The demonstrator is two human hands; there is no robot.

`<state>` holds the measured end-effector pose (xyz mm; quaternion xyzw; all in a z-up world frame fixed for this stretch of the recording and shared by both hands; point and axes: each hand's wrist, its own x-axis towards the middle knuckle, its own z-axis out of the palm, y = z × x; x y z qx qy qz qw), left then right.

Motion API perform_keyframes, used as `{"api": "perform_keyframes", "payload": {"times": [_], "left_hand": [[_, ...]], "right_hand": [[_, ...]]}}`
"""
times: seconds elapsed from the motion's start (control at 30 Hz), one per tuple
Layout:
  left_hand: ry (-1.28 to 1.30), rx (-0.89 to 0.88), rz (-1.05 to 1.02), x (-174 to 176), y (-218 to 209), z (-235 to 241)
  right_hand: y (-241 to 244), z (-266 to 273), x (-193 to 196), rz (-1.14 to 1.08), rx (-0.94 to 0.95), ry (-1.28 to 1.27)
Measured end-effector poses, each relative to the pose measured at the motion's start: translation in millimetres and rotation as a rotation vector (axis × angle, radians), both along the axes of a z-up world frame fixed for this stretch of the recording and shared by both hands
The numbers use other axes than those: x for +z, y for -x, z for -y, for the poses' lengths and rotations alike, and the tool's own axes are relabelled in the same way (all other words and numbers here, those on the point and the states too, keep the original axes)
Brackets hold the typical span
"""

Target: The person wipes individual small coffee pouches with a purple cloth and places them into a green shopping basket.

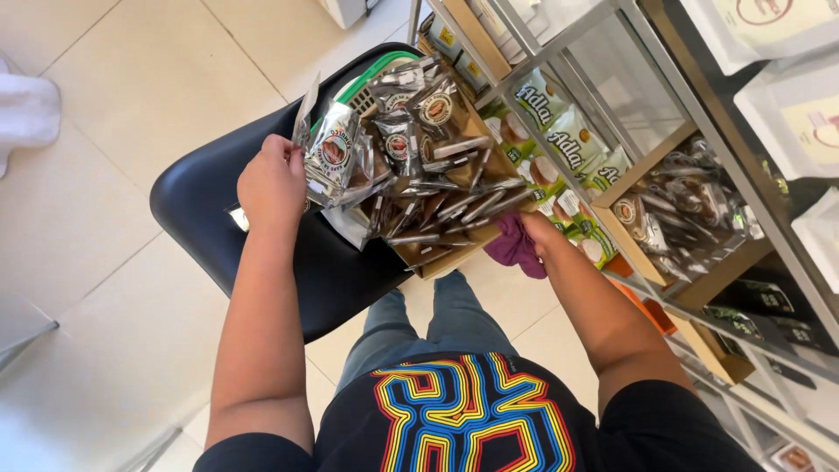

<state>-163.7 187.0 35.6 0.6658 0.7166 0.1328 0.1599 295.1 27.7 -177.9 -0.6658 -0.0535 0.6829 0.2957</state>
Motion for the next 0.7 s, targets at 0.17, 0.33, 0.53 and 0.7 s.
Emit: {"api": "perform_keyframes", "payload": {"times": [0.17, 0.33, 0.53, 0.7], "left_hand": [[-0.118, 0.039, 0.025, 8, -4, 20], [-0.063, 0.146, 0.066, 11, 0, 39], [-0.117, 0.180, 0.122, 10, 4, 46], [-0.108, 0.186, 0.154, 6, 9, 47]], "right_hand": [[-4, -28, -19, 0.019, 0.090, 0.031], [-2, -60, -57, 0.007, 0.152, 0.012], [3, -58, -48, -0.016, 0.157, 0.104], [-2, -41, -64, -0.053, 0.112, 0.141]]}}
